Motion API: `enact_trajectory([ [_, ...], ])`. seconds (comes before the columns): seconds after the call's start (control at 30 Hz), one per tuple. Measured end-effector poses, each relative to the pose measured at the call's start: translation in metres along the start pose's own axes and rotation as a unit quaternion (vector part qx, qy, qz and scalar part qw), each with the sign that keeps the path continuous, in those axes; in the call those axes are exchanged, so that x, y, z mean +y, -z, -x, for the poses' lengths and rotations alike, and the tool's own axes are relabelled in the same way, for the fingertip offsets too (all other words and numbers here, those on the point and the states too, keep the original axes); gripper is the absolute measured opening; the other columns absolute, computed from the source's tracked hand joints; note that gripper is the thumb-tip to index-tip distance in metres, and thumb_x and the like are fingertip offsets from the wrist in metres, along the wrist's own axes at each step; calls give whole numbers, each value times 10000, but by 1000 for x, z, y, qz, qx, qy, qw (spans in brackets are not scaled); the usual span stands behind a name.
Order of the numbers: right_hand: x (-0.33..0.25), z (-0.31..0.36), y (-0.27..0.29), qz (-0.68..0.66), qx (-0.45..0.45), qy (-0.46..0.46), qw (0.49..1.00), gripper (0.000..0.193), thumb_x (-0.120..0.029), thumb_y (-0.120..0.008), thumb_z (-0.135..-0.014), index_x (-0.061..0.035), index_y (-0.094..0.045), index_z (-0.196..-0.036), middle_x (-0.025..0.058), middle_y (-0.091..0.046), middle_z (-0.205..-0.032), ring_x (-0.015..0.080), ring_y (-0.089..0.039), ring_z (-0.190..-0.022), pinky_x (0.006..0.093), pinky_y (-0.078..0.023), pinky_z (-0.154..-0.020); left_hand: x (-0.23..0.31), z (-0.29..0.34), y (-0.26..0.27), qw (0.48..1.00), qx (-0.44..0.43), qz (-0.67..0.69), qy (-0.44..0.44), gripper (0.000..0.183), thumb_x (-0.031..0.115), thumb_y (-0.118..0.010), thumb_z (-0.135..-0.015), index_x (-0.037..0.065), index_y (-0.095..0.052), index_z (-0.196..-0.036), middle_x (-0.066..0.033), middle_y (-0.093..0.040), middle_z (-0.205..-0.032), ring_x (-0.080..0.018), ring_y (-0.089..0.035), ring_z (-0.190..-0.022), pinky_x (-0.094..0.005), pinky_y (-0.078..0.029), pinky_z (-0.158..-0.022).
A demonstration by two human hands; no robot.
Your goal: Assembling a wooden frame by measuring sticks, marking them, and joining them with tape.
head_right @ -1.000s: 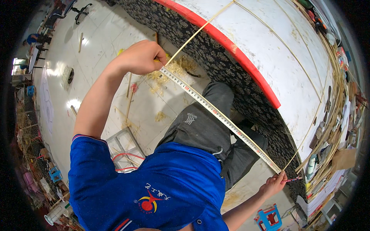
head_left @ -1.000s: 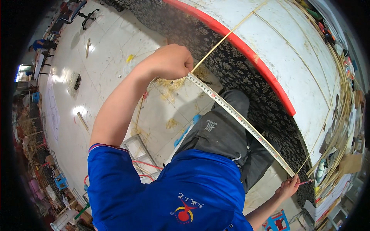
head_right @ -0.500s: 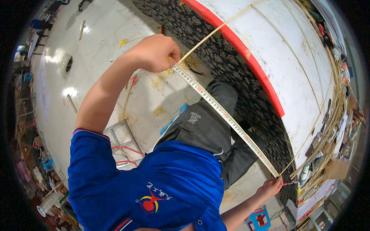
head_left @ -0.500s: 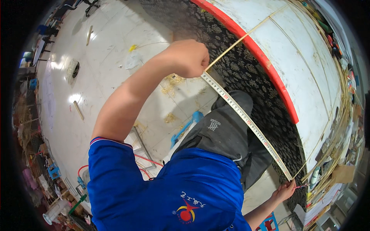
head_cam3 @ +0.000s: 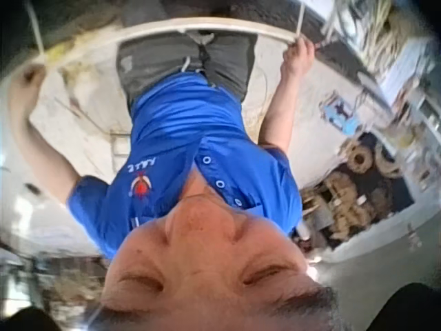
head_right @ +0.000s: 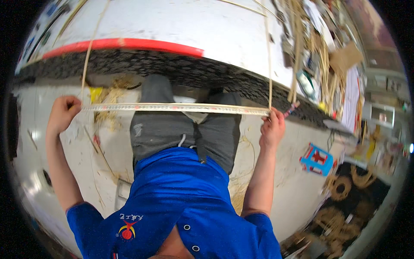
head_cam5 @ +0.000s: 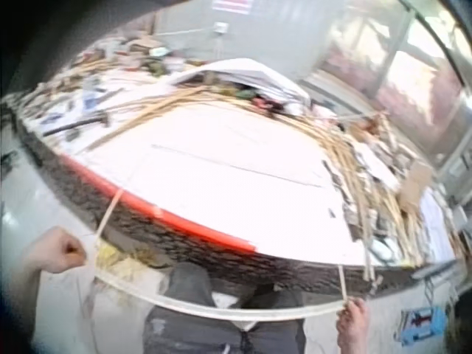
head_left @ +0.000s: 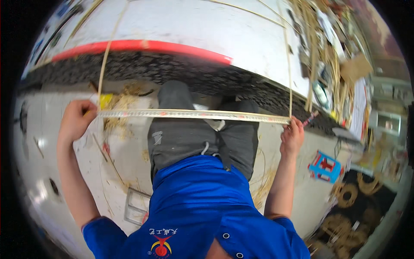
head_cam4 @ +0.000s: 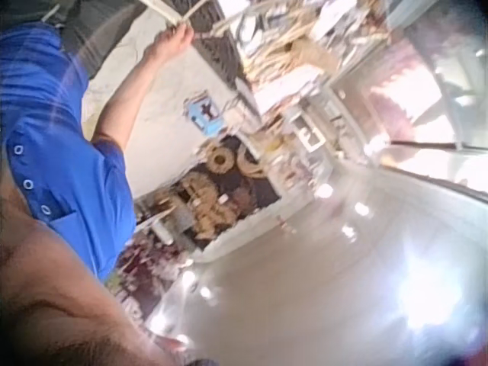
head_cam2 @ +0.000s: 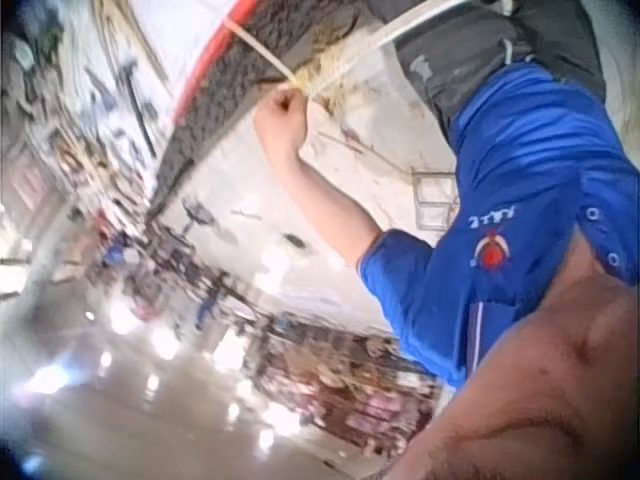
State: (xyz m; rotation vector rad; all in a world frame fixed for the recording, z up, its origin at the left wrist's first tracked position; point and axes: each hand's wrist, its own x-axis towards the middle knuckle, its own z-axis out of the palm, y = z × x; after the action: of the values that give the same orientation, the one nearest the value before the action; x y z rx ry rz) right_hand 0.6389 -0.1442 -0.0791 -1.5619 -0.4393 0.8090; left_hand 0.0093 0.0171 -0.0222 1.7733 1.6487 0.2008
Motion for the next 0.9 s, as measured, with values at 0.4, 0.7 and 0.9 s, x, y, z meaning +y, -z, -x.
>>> enact_trajectory([
  [0.4,2,1,16,-101,-40,-16,994,195,-114,-533,-1013,12,-607,-1143,109,-665,-803,30,-354,-433,193,-264,-377,16,-11,-7,999,-35,7,21,89,47,-640,-885,-41,-641,-875,15,-569,-707,-68,-480,-690,-256,-404,-621],
  [0.7,3,12,10,-155,-23,-23,987,182,-103,-579,-995,1,-613,-1142,79,-663,-816,23,-356,-447,196,-283,-390,-10,-15,-11,999,-42,0,12,92,67,-632,-917,-25,-635,-910,38,-575,-769,-71,-490,-730,-245,-409,-664],
  [0.9,-1,18,9,-214,-5,-88,973,149,-115,-598,-988,-15,-614,-1097,60,-639,-783,32,-376,-455,202,-285,-390,-1,-12,-13,999,-27,-25,36,100,78,-633,-917,-23,-633,-910,17,-576,-758,-76,-491,-718,-250,-411,-653],
])
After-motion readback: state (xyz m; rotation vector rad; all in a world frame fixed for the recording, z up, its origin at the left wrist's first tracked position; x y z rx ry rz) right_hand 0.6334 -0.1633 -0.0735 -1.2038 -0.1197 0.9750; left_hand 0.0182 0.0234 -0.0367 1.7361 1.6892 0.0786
